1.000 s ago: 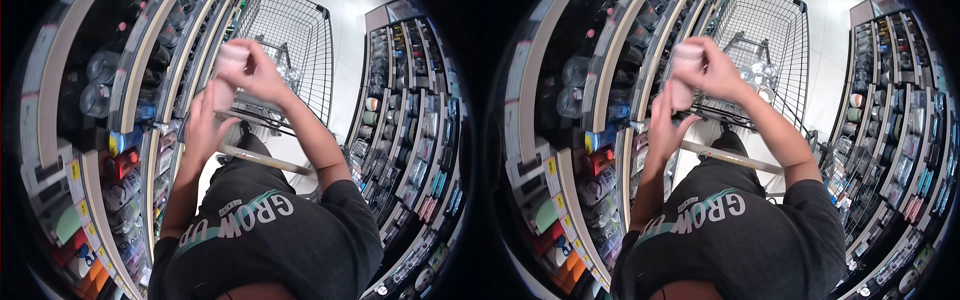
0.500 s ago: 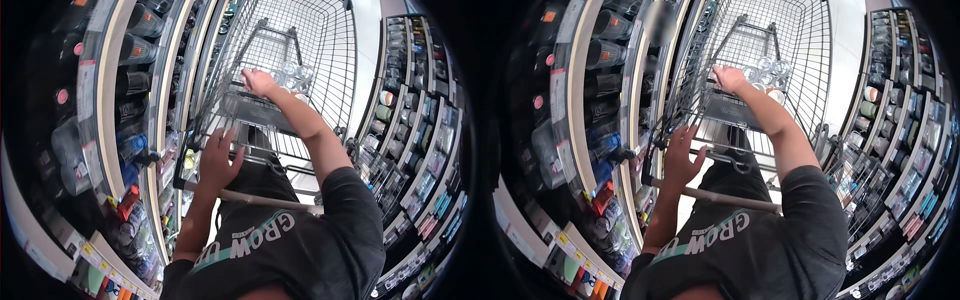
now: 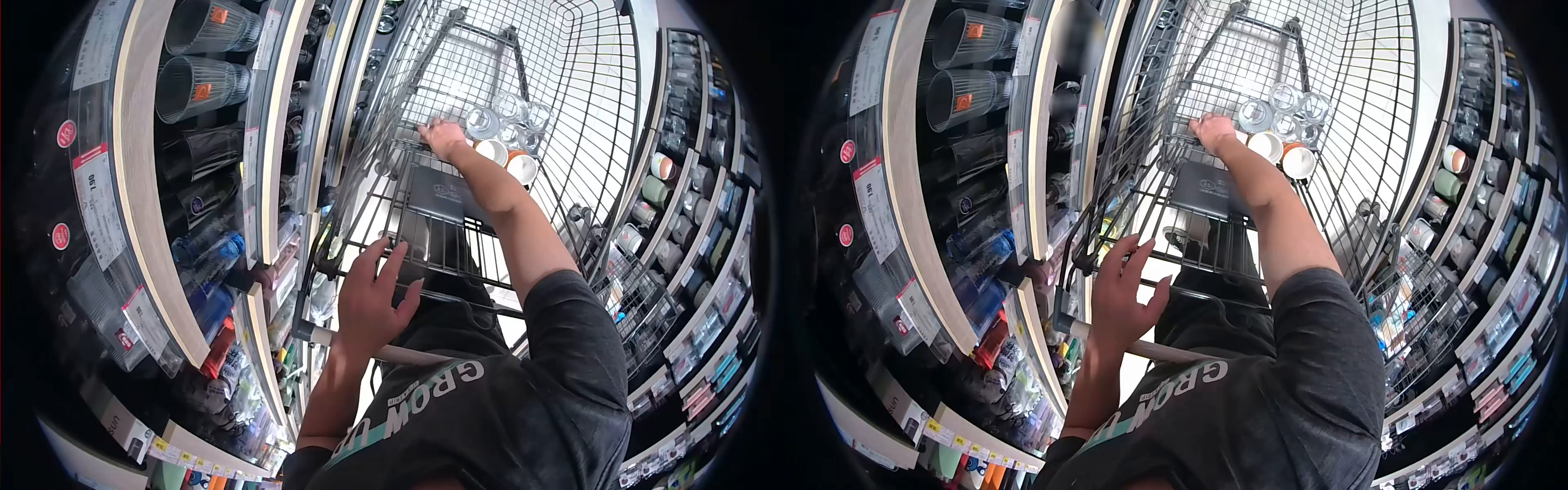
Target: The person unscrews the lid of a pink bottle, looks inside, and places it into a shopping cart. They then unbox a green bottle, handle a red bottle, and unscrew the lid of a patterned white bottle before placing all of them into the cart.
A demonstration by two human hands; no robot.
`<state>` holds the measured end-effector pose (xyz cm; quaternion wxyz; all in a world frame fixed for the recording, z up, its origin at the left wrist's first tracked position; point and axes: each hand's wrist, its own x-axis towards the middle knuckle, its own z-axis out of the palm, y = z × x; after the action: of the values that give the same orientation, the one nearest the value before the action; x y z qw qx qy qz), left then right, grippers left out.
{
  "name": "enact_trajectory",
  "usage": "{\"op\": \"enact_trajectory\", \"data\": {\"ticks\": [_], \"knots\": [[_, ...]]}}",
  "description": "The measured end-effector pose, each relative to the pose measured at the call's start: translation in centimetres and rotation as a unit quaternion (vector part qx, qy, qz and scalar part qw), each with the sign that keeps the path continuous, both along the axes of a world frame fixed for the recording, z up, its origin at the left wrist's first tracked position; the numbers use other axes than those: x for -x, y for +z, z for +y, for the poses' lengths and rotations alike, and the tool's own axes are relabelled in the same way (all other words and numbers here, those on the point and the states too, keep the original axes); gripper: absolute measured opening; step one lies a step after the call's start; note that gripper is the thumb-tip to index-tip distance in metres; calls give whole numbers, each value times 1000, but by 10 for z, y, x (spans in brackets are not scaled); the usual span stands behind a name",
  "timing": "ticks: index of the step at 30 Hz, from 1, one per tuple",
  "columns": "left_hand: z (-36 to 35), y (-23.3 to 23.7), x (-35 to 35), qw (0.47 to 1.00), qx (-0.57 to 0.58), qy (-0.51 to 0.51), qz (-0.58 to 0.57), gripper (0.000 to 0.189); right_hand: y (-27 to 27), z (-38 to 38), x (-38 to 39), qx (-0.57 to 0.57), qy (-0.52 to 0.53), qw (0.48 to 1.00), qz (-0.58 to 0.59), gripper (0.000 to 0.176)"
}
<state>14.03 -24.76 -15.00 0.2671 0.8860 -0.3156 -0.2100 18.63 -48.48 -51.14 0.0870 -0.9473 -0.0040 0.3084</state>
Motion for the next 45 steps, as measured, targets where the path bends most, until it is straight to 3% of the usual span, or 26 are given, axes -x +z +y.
{"op": "enact_trajectory", "data": {"ticks": [14,18,20,24,28,30,34,36,38,40,42,45], "knots": [[-1,1,-1,999,4,-17,-28,50,-12,7,-7,4,13,995,99,39],[0,1,-2,999,14,-21,-38,50,-14,3,-3,-6,-8,995,94,62],[2,0,0,999,20,-9,-32,50,9,0,-2,-16,-34,994,100,70],[4,1,0,998,42,8,-42,49,67,-20,19,-30,-60,997,36,59],[8,-1,3,994,89,2,-58,48,173,-39,72,-100,-154,982,-41,46],[11,6,4,994,91,-10,-57,49,227,-42,102,-105,-148,981,-62,38],[29,23,23,993,53,-54,-93,50,338,-11,150,-298,-322,898,-42,41],[39,34,39,992,38,-44,-111,50,352,14,179,-397,-365,838,-77,39],[51,39,54,995,22,-30,-98,50,364,37,194,-407,-351,839,-85,36],[65,22,71,987,20,-20,-157,46,368,60,203,-279,-270,901,-196,37],[76,18,77,982,52,-31,-179,37,353,73,211,-217,-219,896,-319,40],[89,10,79,966,136,-64,-211,32,345,75,214,-229,-252,896,-285,39]]}}
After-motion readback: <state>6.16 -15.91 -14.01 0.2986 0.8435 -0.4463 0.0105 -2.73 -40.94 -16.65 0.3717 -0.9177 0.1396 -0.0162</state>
